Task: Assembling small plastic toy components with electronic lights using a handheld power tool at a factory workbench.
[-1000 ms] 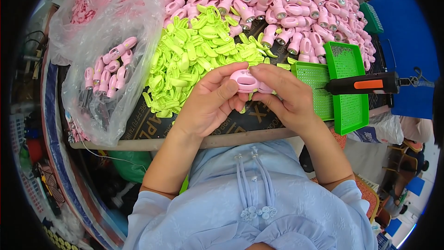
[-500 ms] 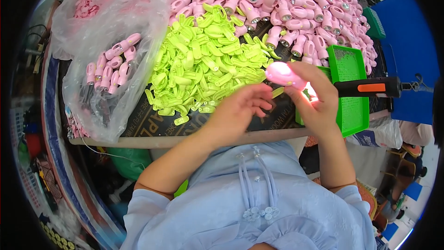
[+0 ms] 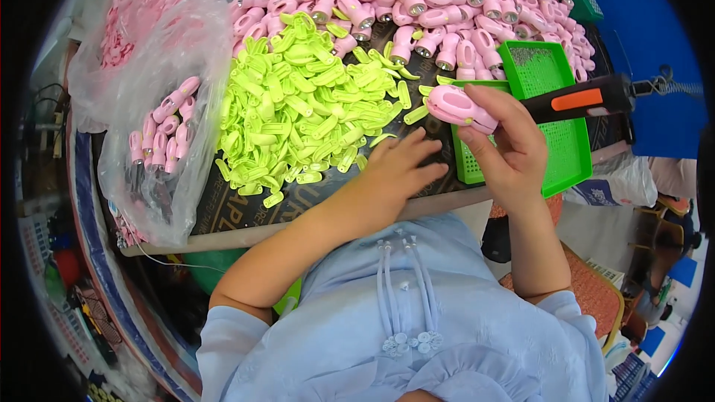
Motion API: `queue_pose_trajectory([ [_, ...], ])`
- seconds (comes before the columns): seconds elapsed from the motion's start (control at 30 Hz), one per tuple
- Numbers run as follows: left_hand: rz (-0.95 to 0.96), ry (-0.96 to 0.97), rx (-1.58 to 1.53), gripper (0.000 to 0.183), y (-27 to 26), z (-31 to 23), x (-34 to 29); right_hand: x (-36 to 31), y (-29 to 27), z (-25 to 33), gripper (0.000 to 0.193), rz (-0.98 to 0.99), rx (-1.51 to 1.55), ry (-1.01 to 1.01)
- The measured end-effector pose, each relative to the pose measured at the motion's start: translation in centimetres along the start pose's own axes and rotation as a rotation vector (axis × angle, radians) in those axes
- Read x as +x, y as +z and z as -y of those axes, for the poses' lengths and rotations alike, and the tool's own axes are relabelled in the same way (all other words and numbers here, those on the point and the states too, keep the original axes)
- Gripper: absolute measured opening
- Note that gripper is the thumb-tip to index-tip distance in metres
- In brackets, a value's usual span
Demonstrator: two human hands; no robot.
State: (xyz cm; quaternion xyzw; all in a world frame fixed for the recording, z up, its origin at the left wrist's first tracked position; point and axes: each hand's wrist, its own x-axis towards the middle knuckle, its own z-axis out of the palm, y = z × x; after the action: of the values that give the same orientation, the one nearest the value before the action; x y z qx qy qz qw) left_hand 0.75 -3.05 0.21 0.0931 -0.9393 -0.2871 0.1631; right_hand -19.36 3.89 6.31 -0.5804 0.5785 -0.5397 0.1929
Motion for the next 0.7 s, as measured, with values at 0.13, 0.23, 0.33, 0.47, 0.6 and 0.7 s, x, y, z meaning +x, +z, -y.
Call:
queue_pose_trajectory([
  [0.13, -0.272, -0.184, -0.373, 0.032, -3.3, 0.5, -0.8, -0.7, -1.1, -0.2, 0.043, 0.006, -0.064, 0.002],
  [0.23, -0.278, -0.229, -0.245, 0.034, -4.4, 1.0, -1.5, -1.2, -1.3, -0.6, 0.046, 0.092, -0.006, 0.058],
  [0.33, -0.067, -0.294, -0.099, 0.035, -5.0, 0.6, -1.6, -1.5, -0.8, -0.3, 0.042, -0.009, -0.016, 0.057],
  [0.47, -0.16, -0.267, -0.199, 0.043, -5.2, 1.3, -1.7, -1.4, -0.7, 0.3, 0.043, 0.041, -0.203, -0.037],
  [0.6, -0.229, -0.292, -0.245, 0.055, -4.5, 0.7, -2.1, -1.4, -0.5, 0.2, 0.044, 0.042, -0.177, -0.028],
  [0.7, -0.258, -0.344, -0.594, 0.065, -4.1, 1.1, -2.9, -1.5, -0.3, 0.2, 0.044, 0.037, -0.187, -0.03],
])
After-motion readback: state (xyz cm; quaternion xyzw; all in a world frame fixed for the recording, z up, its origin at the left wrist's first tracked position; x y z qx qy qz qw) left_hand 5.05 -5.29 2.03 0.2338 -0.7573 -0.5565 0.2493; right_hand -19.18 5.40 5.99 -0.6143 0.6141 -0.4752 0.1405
